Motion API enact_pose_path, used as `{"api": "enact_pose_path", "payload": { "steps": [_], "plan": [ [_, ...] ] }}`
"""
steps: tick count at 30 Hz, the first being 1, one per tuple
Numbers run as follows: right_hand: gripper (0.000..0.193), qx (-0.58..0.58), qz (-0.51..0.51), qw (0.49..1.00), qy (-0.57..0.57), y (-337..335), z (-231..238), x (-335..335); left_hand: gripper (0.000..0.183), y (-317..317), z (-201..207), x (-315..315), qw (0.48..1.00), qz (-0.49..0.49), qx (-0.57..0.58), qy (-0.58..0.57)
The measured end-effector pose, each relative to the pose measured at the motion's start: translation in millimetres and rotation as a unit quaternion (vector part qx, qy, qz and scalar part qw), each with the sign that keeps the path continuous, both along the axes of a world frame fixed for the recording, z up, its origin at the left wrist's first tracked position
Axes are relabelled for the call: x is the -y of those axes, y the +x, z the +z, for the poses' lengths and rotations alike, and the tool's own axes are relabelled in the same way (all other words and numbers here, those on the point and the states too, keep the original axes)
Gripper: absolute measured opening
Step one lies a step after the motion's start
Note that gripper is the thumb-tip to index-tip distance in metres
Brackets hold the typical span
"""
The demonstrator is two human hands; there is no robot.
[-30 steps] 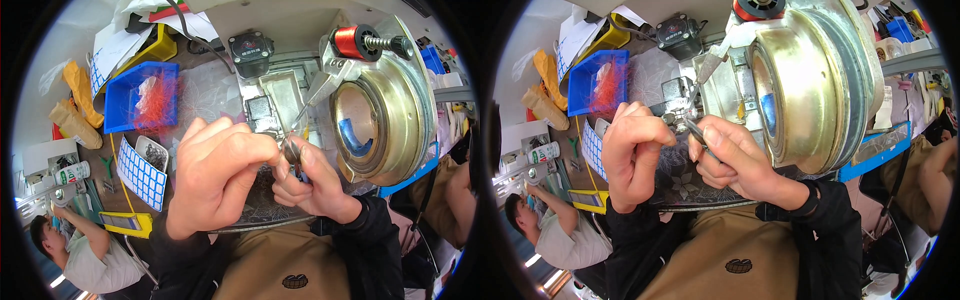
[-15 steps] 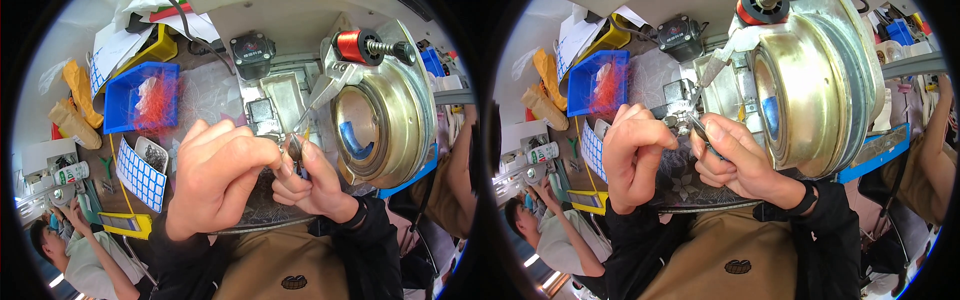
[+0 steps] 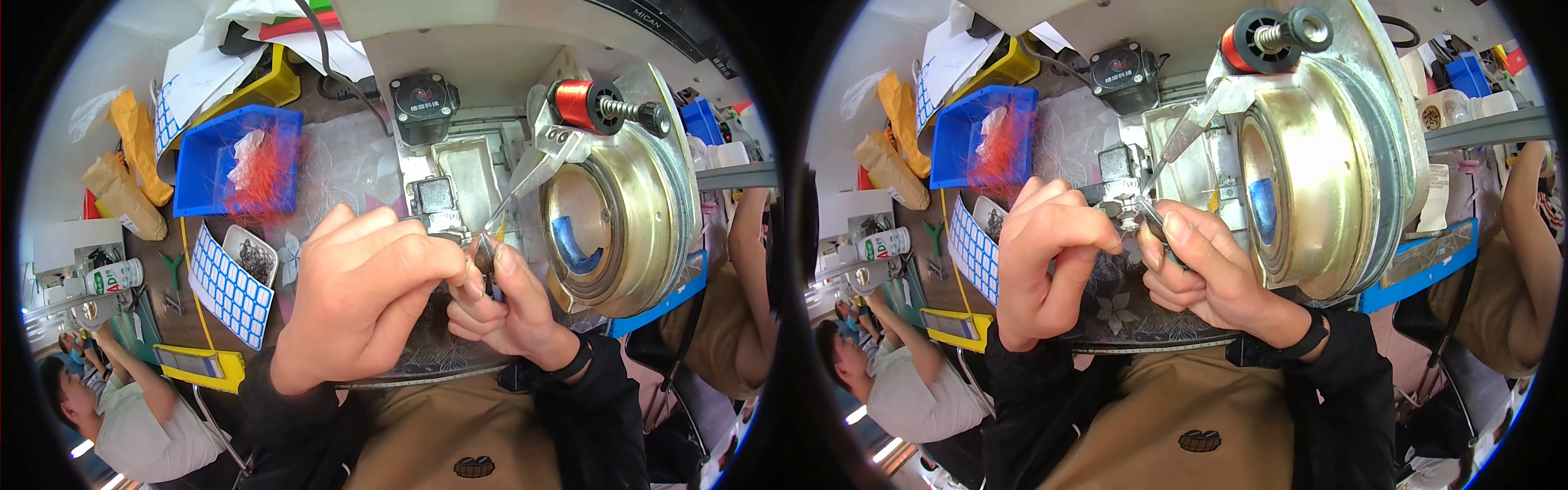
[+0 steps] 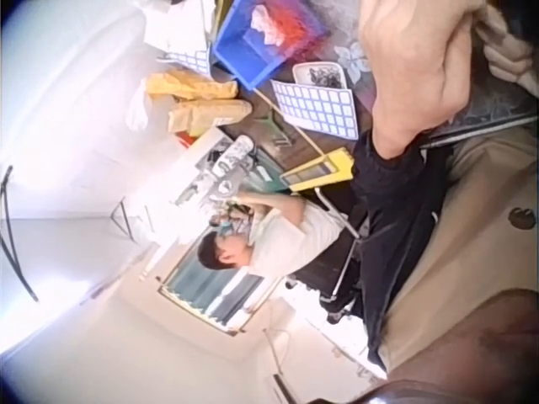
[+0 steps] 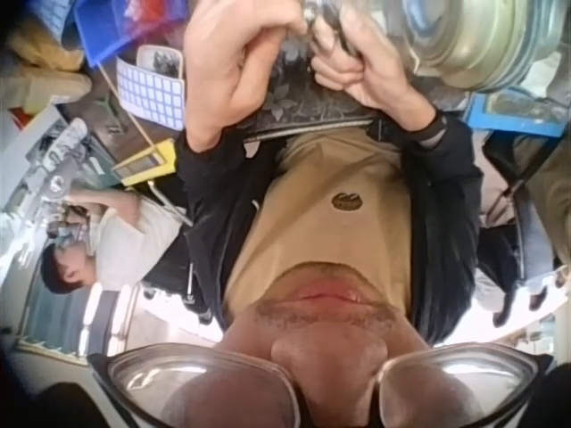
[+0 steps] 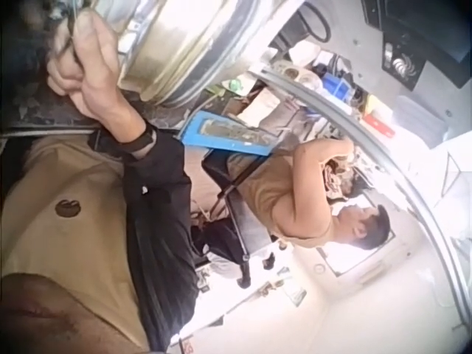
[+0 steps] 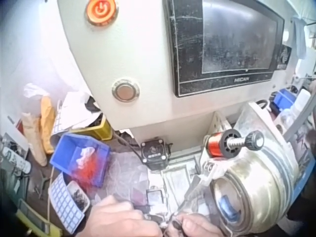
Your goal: Assembling small mechanical coil components using a specialized winding machine and hand tools like pliers and glue.
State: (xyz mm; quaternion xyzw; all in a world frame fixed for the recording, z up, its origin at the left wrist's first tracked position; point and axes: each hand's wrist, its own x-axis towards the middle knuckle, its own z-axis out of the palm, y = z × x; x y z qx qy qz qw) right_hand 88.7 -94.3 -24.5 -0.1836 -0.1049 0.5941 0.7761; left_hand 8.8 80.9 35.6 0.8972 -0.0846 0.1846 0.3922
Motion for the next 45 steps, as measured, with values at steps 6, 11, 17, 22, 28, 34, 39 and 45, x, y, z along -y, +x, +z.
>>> {"api": "enact_pose_path", "payload": {
  "steps": [6,11,17,22,28,34,39,45],
  "plan": [
    [0.035,0.0,-0.003,1.0,0.014,0.4,-2.0,-0.3,0.012,0.7,-0.4,0.7,1.0,0.002,0.001,-0.002],
    [0.034,0.002,-0.009,1.0,0.021,0.9,-1.8,-0.6,0.013,1.4,-0.2,-0.5,1.0,-0.001,-0.002,0.008],
    [0.035,0.003,-0.003,1.0,0.005,0.6,0.5,0.1,0.015,1.5,1.3,0.7,1.0,0.0,0.001,0.003],
    [0.035,0.002,-0.001,1.0,-0.006,0.3,1.3,0.7,0.015,0.3,-1.4,1.4,1.0,0.002,0.006,0.001],
    [0.035,-0.019,0.007,1.0,-0.018,-1.7,2.3,1.4,0.015,-0.4,-1.4,0.7,1.0,0.004,0.002,0.003],
    [0.036,-0.003,0.015,0.999,-0.032,-1.8,5.5,0.7,0.014,-1.9,-1.5,-5.9,1.0,-0.016,0.004,-0.027],
    [0.039,0.114,0.082,0.99,0.005,-4.4,14.5,16.5,0.021,-16.6,-0.9,-8.3,0.979,0.059,0.0,-0.197],
    [0.031,0.279,0.185,0.938,-0.085,-1.9,34.3,59.3,0.043,-27.6,14.4,-50.8,0.953,0.256,-0.04,-0.154]
  ]
}}
